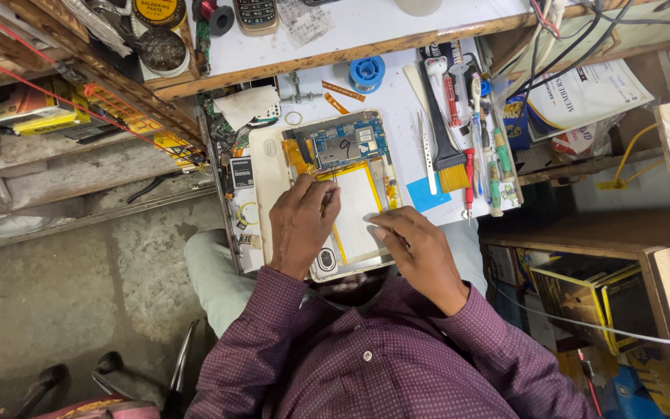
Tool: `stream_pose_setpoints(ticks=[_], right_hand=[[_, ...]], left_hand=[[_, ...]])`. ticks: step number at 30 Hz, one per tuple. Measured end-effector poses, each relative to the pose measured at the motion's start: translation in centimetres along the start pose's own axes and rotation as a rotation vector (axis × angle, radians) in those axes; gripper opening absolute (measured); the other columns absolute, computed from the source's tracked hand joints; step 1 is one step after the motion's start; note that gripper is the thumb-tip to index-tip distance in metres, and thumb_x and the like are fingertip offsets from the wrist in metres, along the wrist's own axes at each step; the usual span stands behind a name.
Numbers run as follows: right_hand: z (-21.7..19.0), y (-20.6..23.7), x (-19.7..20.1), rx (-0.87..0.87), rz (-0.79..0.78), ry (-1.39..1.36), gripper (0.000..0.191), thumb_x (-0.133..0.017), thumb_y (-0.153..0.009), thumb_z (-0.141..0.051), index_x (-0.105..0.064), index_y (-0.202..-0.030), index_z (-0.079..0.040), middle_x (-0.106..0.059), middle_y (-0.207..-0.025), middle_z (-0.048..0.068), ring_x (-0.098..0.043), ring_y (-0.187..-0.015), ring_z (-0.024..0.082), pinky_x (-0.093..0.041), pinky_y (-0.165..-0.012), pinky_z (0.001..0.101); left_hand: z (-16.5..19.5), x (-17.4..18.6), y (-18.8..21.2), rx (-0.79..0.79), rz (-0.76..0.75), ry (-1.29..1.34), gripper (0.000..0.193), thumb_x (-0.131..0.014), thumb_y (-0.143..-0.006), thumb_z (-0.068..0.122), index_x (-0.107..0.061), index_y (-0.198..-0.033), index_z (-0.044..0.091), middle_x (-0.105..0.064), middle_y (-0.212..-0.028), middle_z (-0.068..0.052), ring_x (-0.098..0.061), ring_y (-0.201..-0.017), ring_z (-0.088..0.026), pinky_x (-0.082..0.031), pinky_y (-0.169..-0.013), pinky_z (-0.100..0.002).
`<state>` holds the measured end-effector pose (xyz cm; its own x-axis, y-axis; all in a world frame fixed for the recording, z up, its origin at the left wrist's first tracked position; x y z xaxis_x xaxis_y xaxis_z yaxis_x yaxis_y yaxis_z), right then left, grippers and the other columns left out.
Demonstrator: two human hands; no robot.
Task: The person works on an opened tablet at a cluttered repair bench, using tweezers and a small tool to manipulate the internal board and connectors. They reposition the tablet repeatedly, press components into place, and turn the device over to work on different sides.
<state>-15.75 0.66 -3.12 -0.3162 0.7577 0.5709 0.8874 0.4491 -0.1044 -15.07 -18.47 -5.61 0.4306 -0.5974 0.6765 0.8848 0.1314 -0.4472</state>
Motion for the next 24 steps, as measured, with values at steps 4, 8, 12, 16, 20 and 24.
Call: stream_pose_setpoints(ticks=[4,8,12,16,20,24], right_hand=[[0.1,0.1,-0.1,0.002,-0.011,0.023,0.023,-0.066,-0.094,-0.005,-0.073,-0.116,-0.006,-0.071,-0.104,0.011,-0.07,-0.083,0.025,-0.056,-0.068,0.033],[0.1,0.2,-0.1,0.064,0.002,0.03,0.026,-0.067,-0.093,-0.003,-0.073,-0.118,-0.006,-0.071,-0.106,0.011,-0.071,-0.095,0.027,-0.057,-0.079,0.0342],[0.5,0.2,-0.3,0.014,-0.018,0.022,0.028,-0.067,-0.091,-0.002,-0.073,-0.118,-0.007,-0.071,-0.108,0.011,-0.072,-0.096,0.028,-0.058,-0.079,0.0351],[0.2,0.5,-0.2,0.072,0.001,0.039,0.03,-0.066,-0.09,0.0,-0.073,-0.118,-0.005,-0.071,-0.108,0.012,-0.071,-0.1,0.029,-0.057,-0.083,0.0357],[0.8,1.1,1.0,0.001,0.148,0.026,0.021,-0.066,-0.095,-0.002,-0.074,-0.114,-0.005,-0.071,-0.102,0.012,-0.07,-0.087,0.023,-0.056,-0.075,0.032],[2.9,1.8,1.9,-0.285,0.162,0.129,0.023,-0.071,-0.094,-0.01,-0.075,-0.116,-0.004,-0.07,-0.076,0.014,-0.066,-0.06,0.022,-0.051,-0.057,0.0319]], left_hand=[[0.1,-0.1,-0.1,0.006,0.006,-0.019,0.013,-0.08,-0.088,0.011,-0.071,-0.095,0.004,-0.064,-0.089,-0.007,-0.065,-0.071,-0.024,-0.052,-0.066,-0.037],[-0.1,-0.4,-0.1,0.031,-0.014,-0.004,0.01,-0.079,-0.087,0.01,-0.071,-0.091,0.004,-0.064,-0.087,-0.006,-0.064,-0.068,-0.023,-0.051,-0.065,-0.037],[-0.4,-0.7,0.0,0.041,-0.016,-0.011,0.01,-0.078,-0.085,0.01,-0.071,-0.089,0.004,-0.065,-0.085,-0.006,-0.064,-0.066,-0.022,-0.051,-0.065,-0.036],[-0.7,-0.2,0.2,0.111,-0.009,0.094,0.007,-0.076,-0.09,0.01,-0.072,-0.094,0.005,-0.068,-0.089,-0.005,-0.067,-0.069,-0.017,-0.055,-0.063,-0.03],[-1.8,1.7,0.5,0.339,0.022,0.177,0.009,-0.073,-0.094,0.01,-0.073,-0.1,0.004,-0.07,-0.092,-0.008,-0.066,-0.063,-0.015,-0.053,-0.054,-0.028],[-2.0,4.5,0.9,0.39,0.105,0.141,0.013,-0.072,-0.094,0.009,-0.071,-0.105,0.001,-0.071,-0.094,-0.01,-0.067,-0.067,-0.015,-0.052,-0.058,-0.029]])
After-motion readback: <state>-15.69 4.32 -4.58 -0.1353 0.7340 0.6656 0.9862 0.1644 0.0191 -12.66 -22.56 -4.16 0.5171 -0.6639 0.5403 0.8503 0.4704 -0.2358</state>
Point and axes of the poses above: each hand's wrist, its own y-axis away from the middle knuckle, its own x-axis out of the back of the hand, z = x × y, the point moved 5 cm from there along -y, towards the middle knuckle
